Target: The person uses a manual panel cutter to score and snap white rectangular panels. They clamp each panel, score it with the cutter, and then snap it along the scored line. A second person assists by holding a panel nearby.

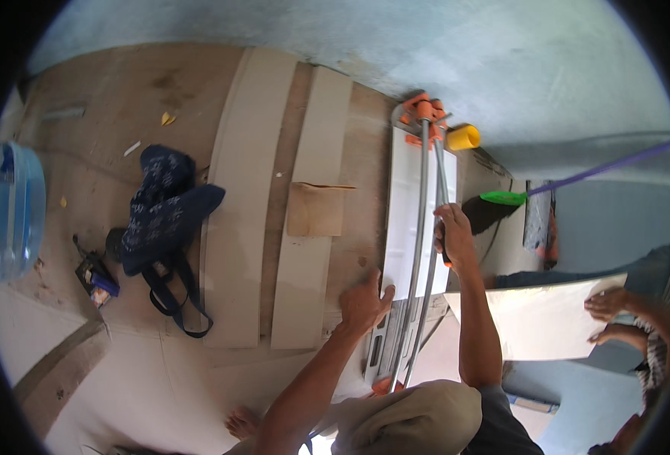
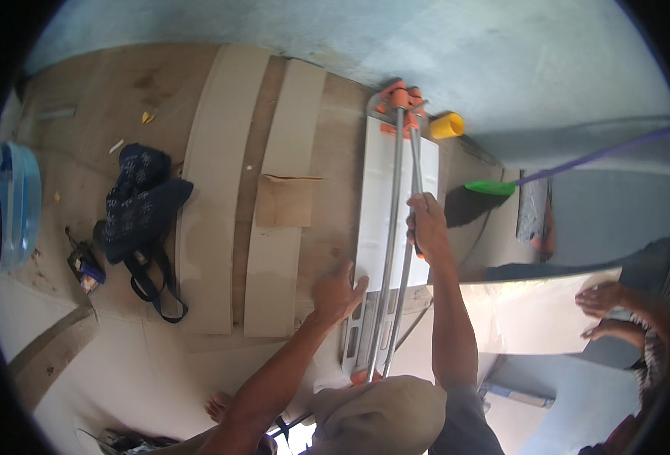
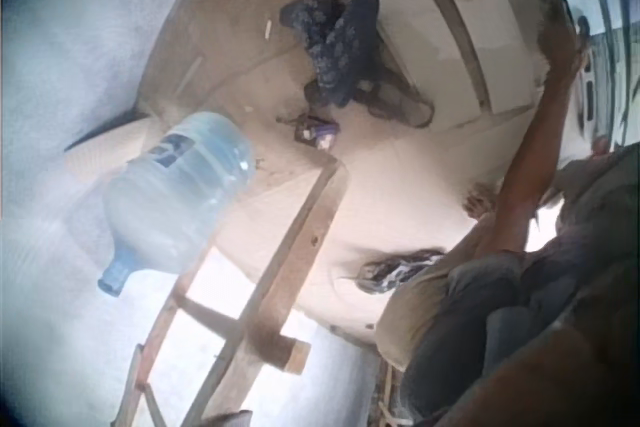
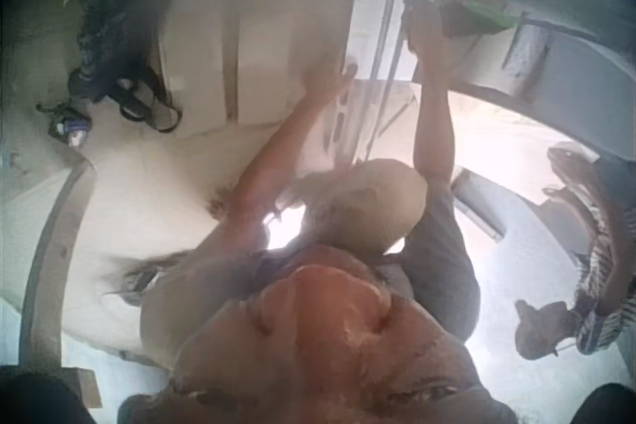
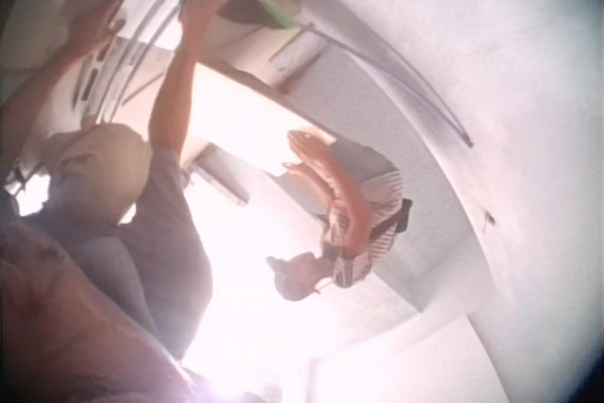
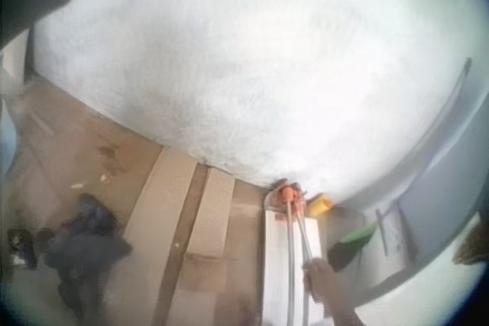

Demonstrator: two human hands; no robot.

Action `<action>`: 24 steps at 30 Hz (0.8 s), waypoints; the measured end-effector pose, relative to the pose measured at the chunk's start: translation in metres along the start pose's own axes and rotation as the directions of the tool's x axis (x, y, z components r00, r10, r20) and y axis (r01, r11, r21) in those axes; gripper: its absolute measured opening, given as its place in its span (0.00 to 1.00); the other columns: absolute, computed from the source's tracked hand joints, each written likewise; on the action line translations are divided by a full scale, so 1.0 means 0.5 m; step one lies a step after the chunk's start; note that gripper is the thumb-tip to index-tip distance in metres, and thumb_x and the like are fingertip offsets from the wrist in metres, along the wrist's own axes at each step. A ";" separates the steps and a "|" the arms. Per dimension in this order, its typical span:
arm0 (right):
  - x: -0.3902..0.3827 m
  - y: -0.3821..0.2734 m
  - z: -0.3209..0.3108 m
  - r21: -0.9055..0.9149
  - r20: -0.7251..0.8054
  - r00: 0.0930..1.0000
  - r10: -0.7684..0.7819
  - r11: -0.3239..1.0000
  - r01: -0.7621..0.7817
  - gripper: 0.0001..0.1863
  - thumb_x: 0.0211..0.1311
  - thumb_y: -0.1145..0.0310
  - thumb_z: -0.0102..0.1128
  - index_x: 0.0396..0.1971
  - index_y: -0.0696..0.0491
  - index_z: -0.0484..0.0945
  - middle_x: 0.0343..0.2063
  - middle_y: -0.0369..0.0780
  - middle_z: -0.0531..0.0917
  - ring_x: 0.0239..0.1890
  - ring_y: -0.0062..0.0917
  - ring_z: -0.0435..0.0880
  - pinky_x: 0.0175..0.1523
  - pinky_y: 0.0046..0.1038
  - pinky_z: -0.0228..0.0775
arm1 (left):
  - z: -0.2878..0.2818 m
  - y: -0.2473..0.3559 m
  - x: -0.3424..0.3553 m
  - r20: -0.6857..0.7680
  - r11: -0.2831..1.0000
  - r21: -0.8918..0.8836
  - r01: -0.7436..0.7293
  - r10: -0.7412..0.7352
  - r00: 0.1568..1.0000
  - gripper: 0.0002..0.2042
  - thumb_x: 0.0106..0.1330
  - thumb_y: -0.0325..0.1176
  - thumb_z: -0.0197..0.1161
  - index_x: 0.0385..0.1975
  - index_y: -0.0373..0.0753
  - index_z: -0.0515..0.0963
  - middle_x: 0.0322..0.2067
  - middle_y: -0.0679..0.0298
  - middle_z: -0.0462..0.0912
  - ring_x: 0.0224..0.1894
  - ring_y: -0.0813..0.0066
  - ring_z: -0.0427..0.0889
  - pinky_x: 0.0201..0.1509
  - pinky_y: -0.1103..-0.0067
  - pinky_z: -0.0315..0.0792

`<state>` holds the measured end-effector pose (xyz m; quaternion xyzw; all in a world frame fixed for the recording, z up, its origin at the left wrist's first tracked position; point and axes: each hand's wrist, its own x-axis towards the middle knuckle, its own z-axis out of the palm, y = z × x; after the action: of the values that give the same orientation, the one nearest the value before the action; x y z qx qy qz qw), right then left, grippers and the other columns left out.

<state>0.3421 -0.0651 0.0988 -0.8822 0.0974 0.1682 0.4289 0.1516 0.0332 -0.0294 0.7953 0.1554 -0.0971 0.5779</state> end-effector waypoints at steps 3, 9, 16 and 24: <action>0.003 -0.002 -0.005 0.040 0.013 0.999 0.047 0.998 -0.047 0.13 0.77 0.61 0.49 0.41 0.55 0.78 0.19 0.34 0.69 0.15 0.16 0.66 0.19 0.24 0.60 | 0.004 0.006 0.004 -0.015 0.998 0.029 0.051 -0.051 0.999 0.20 0.66 0.50 0.69 0.46 0.40 0.79 0.25 0.59 0.86 0.29 0.56 0.88 0.37 0.60 0.79; 0.014 0.040 -0.014 -0.267 -0.014 0.977 -0.214 0.942 0.202 0.15 0.79 0.60 0.47 0.43 0.56 0.77 0.30 0.45 0.82 0.28 0.35 0.84 0.30 0.41 0.75 | 0.017 0.010 0.005 -0.042 1.000 0.006 0.029 -0.028 0.999 0.17 0.65 0.47 0.71 0.42 0.40 0.79 0.26 0.61 0.88 0.29 0.56 0.89 0.37 0.62 0.80; -0.023 -0.036 -0.022 -0.378 0.073 0.985 -0.154 0.910 0.170 0.18 0.80 0.60 0.43 0.48 0.61 0.75 0.43 0.59 0.81 0.43 0.58 0.86 0.52 0.53 0.79 | 0.013 0.005 0.009 -0.098 0.999 0.048 -0.007 0.012 0.995 0.16 0.64 0.42 0.74 0.37 0.39 0.76 0.20 0.62 0.84 0.24 0.60 0.86 0.33 0.66 0.78; 0.003 0.011 -0.010 -0.219 0.007 0.999 -0.035 0.975 0.036 0.26 0.79 0.50 0.46 0.52 0.62 0.72 0.39 0.61 0.86 0.46 0.59 0.86 0.56 0.54 0.76 | 0.007 0.016 0.006 -0.043 0.996 -0.011 0.085 -0.085 0.995 0.16 0.64 0.41 0.74 0.38 0.37 0.77 0.20 0.62 0.82 0.22 0.63 0.84 0.32 0.69 0.77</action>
<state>0.3430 -0.0726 0.0971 -0.9255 0.0620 0.1715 0.3320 0.1573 0.0279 -0.0246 0.7874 0.2021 -0.1035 0.5731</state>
